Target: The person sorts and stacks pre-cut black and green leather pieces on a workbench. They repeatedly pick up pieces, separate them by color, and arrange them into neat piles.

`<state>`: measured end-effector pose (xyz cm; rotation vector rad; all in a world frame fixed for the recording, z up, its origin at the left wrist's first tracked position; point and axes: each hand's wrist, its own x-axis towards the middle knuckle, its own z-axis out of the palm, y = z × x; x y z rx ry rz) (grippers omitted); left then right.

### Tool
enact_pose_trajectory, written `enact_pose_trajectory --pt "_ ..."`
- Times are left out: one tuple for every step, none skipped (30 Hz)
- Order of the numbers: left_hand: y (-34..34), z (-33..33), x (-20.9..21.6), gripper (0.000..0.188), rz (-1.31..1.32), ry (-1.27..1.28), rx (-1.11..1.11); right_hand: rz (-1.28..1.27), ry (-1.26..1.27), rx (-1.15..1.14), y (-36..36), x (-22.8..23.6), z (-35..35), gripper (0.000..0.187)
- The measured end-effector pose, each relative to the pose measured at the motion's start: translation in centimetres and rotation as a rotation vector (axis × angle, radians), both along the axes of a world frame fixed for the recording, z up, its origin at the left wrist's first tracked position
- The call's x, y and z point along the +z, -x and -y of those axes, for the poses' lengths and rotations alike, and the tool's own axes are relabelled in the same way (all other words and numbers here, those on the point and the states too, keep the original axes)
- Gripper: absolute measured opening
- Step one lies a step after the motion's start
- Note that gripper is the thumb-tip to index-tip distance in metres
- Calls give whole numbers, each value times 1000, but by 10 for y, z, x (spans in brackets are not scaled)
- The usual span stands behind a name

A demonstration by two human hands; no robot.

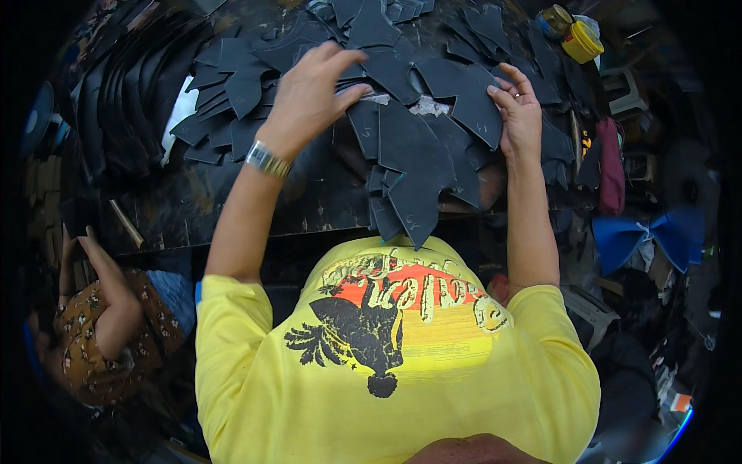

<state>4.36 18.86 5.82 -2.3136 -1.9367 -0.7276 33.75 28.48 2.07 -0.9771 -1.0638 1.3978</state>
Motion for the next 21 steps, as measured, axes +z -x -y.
enact_pose_trajectory --pt "2 -18 -3 49 -105 -56 -106 -9 -12 9 2 0 -2 52" --pt "3 -34 -8 53 -161 -44 -169 -13 -17 22 5 1 -4 52" --pt "3 -50 -12 56 -217 -30 -235 -20 -29 34 8 1 -6 52" --pt "3 -63 -18 60 -291 33 -285 -25 -40 42 10 1 -8 52" --pt "3 -73 -24 60 -353 87 -319 -29 -46 40 12 2 -10 52" --pt "1 -79 -31 57 -389 103 -330 -31 -52 38 13 2 -12 52" --pt "-2 -84 -38 55 -436 136 -330 -44 -69 61 14 3 -14 52" --pt "-4 -87 -44 53 -486 183 -330 -25 -87 21 13 3 -16 52" --pt "-4 -91 -48 48 -519 189 -314 -17 -114 4 13 4 -17 52" --pt "-3 -93 -51 48 -517 139 -290 -19 -150 -11 13 4 -18 52" --pt "-1 -95 -53 48 -530 139 -258 10 -163 -46 13 4 -19 52" --pt "-1 -96 -56 48 -542 140 -227 32 -184 -73 12 4 -20 52" --pt "2 -97 -57 48 -525 140 -208 55 -204 -100 11 5 -20 52" --pt "3 -99 -58 48 -536 127 -192 85 -209 -130 10 5 -20 52" --pt "4 -100 -59 48 -551 126 -173 60 -224 -139 8 7 -20 52" --pt "6 -101 -59 48 -560 126 -162 30 -226 -116 5 9 -19 52" --pt "7 -102 -60 48 -570 108 -136 14 -206 -104 1 11 -17 52" --pt "9 -104 -59 49 -547 125 -128 -2 -188 -92 -3 14 -14 52" --pt "10 -105 -59 53 -536 145 -114 -16 -169 -64 -7 18 -11 52" --pt "10 -106 -58 58 -523 157 -99 -12 -154 -61 -10 21 -7 52" --pt "12 -106 -58 63 -438 175 -105 -8 -140 -59 -13 24 -3 52"
